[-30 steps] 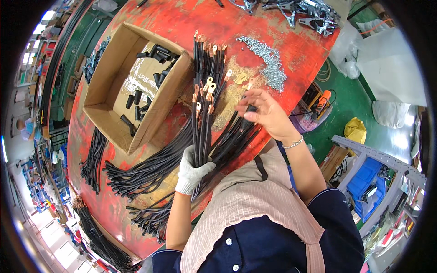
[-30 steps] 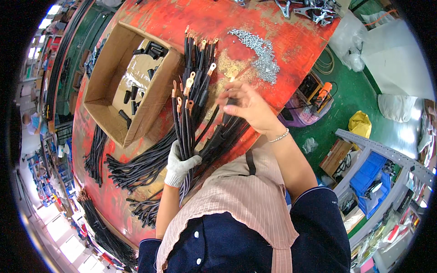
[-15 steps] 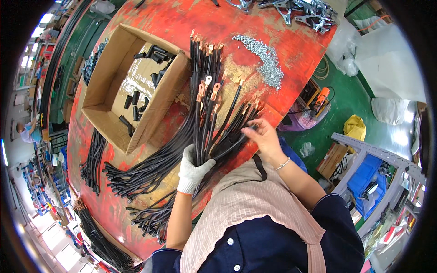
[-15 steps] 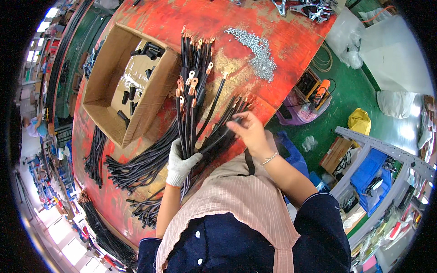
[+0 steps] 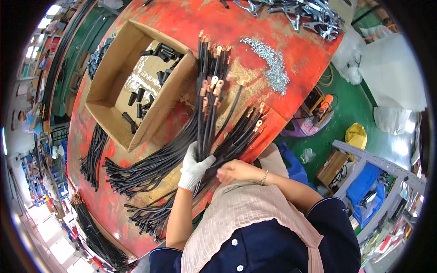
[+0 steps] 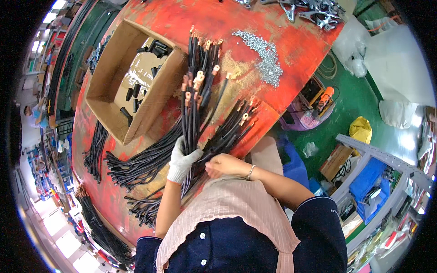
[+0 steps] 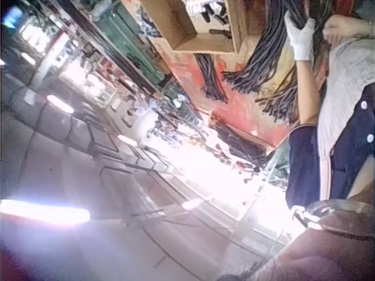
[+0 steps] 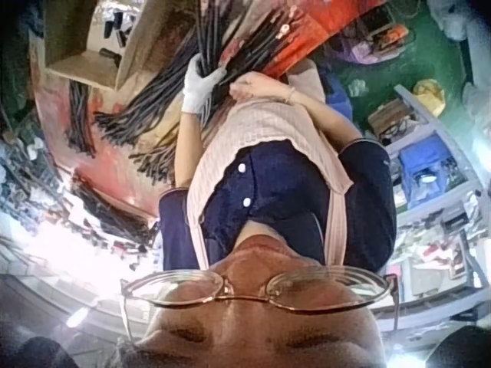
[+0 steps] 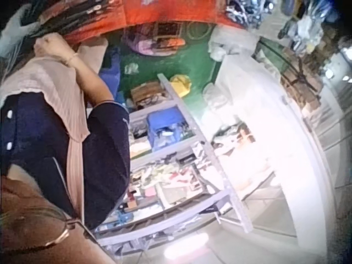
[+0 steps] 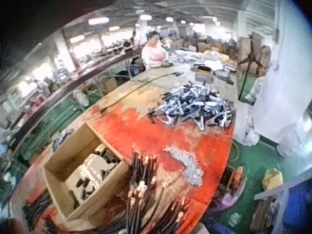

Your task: Assembling metal alligator clips onto the ends of heavy gauge wires.

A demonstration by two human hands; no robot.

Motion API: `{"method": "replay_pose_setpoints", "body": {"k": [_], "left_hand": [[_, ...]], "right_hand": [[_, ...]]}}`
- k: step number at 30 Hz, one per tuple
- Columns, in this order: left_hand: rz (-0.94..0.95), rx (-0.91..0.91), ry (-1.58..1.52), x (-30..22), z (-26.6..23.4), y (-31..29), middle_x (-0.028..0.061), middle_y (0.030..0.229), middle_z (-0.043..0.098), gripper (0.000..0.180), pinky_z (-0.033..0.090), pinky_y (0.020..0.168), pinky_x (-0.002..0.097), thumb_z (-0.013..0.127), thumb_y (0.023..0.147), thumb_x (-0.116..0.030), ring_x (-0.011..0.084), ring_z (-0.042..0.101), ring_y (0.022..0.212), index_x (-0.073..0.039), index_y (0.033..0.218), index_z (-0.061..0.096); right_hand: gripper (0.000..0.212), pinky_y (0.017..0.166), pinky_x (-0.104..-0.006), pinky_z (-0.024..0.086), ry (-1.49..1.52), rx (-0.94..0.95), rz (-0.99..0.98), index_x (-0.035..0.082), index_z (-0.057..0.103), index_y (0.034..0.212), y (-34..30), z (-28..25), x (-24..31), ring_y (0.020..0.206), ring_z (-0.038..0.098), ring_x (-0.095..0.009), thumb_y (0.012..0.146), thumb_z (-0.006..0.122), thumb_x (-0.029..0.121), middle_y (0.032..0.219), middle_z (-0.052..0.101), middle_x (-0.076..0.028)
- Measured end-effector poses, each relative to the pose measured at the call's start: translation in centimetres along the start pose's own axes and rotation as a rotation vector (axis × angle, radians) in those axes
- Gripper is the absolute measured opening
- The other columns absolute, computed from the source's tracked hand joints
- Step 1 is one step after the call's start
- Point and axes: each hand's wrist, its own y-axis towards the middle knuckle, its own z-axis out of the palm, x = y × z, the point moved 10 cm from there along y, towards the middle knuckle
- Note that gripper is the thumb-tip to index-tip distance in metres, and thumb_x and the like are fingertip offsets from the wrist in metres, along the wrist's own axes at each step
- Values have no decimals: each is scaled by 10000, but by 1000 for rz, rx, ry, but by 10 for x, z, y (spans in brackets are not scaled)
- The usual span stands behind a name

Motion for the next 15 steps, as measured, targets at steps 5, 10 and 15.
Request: {"method": "replay_pose_setpoints", "body": {"k": [5, 10, 15], "left_hand": [[214, -30, 435, -5, 14, 8, 151, 1108, 639, 612, 482, 901, 359, 696, 769, -170, 218, 619, 1006, 8, 1308, 470], [150, -85, 781, 2, 38, 0, 169, 970, 677, 501, 536, 718, 441, 670, 780, -294, 324, 677, 820, -144, 1238, 533], [281, -201, 874, 5, 36, -14, 116, 985, 669, 555, 530, 711, 377, 717, 753, -292, 262, 666, 862, -107, 1241, 525]], "right_hand": [[303, 779, -277, 533, -321, 210, -54, -11, 646, 1046, -9, -2, 39, 859, 657, -127, 966, 589, 276, 942, 695, -72], [245, 744, -253, 529, -166, 134, -92, 15, 618, 1101, -25, -46, 137, 852, 643, -113, 967, 590, 218, 955, 683, -65], [235, 743, -260, 506, -476, -4, -371, 5, 610, 1122, 42, -46, 301, 840, 627, -117, 943, 598, 157, 958, 679, -71]]}}
